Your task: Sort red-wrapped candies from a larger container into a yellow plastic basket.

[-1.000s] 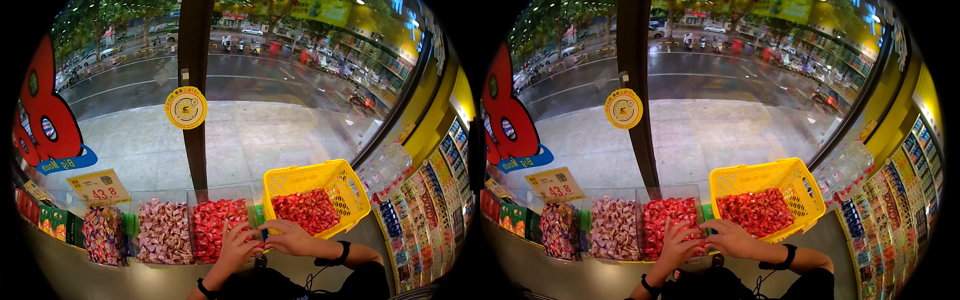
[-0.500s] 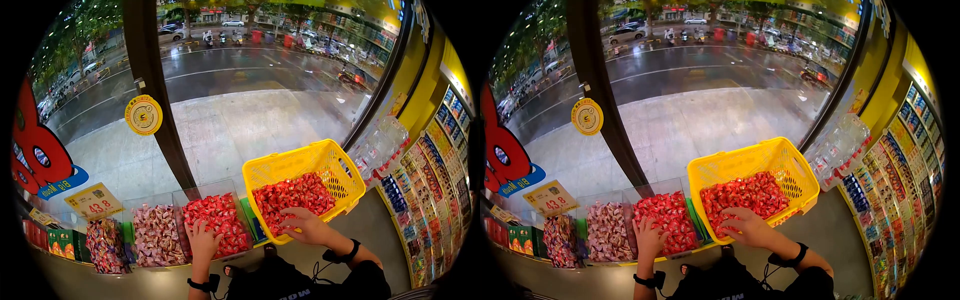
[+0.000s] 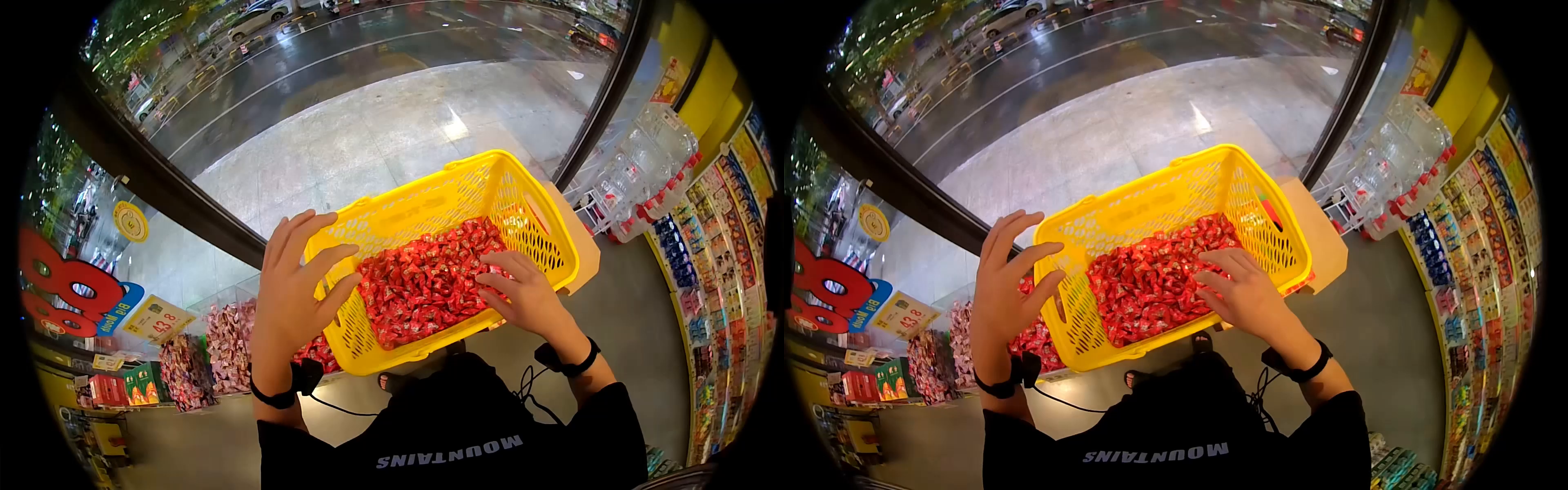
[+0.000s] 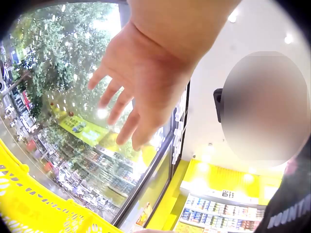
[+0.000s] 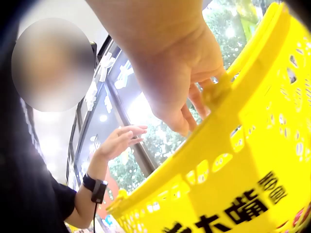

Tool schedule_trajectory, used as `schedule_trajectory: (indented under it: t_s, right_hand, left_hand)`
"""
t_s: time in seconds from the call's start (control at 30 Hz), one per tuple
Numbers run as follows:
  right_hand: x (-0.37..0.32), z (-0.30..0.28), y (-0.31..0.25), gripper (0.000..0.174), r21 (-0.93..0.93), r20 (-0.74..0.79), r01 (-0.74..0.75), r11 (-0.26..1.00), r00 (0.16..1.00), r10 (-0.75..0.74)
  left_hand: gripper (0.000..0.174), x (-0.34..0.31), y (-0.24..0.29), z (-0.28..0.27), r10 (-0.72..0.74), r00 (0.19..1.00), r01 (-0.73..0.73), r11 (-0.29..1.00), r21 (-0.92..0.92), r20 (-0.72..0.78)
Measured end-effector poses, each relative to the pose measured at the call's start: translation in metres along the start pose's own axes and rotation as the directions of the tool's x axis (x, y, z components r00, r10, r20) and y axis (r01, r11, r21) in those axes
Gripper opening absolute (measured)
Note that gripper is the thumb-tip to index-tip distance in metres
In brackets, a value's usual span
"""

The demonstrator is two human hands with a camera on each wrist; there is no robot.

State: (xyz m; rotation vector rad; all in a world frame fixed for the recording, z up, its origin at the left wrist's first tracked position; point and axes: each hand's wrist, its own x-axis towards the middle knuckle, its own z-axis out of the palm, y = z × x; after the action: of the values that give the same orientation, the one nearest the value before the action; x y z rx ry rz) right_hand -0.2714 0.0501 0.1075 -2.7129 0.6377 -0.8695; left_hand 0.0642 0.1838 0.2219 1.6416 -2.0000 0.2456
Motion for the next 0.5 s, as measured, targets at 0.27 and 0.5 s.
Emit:
schedule_trajectory:
  t_s: [0.27, 0.5]
  right_hand:
    - [-0.012, -0.008, 0.055, 0.026, 0.058, -0.005, -0.063, 0.996, 0.998, 0.063]
    - [-0.010, -0.007, 0.059, 0.026, 0.088, 0.031, -0.068, 0.994, 0.997, 0.066]
  left_hand:
    - [0.027, 0.125, 0.031, 0.136, 0.202, 0.950, -0.153, 0.966, -0.208, 0.239]
    - [0.028, 0.088, 0.018, 0.317, 0.073, 0.761, -0.211, 0.967, 0.141, 0.645]
